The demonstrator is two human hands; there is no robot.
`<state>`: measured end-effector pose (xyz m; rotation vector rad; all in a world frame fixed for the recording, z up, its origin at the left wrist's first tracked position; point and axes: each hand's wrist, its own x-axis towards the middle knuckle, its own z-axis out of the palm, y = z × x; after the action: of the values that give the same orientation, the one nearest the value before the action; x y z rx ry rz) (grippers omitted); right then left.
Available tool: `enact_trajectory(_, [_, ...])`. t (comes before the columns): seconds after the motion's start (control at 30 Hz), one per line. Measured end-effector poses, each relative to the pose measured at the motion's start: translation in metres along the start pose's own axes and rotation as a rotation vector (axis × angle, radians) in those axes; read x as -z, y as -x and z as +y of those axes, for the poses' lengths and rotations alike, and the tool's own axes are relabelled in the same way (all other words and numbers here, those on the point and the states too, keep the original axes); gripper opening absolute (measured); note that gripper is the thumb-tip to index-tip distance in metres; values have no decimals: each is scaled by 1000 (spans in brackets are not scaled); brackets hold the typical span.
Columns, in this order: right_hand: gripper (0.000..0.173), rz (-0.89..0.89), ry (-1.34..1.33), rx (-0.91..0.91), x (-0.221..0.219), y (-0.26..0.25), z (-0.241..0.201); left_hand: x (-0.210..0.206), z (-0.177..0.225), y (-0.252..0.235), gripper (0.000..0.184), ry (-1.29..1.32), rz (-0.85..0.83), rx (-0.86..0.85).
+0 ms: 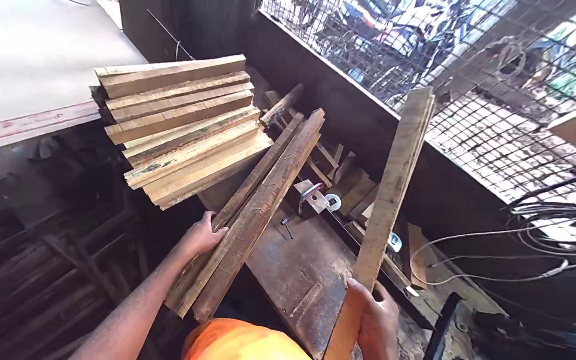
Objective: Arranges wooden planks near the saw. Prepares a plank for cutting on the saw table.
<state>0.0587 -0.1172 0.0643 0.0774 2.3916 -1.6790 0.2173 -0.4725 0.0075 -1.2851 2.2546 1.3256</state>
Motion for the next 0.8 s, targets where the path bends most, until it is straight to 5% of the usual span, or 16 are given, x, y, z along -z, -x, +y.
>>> enact_trajectory(0.17, [68,41,-57,17,1,0,-7,9,-22,-8,85,403,-173,-12])
enact_trajectory(0.4, [77,29,-41,75,2,-15,-26,13,-13,-4,81,266,36,-25])
enact_trajectory(0.6, [58,-77,-155,100,-15,-25,-59,7,-14,13,77,264,39,-29])
enact_trajectory(0.8, [71,-156,-209,183,-24,-29,-76,34,-29,59,82,220,84,-42])
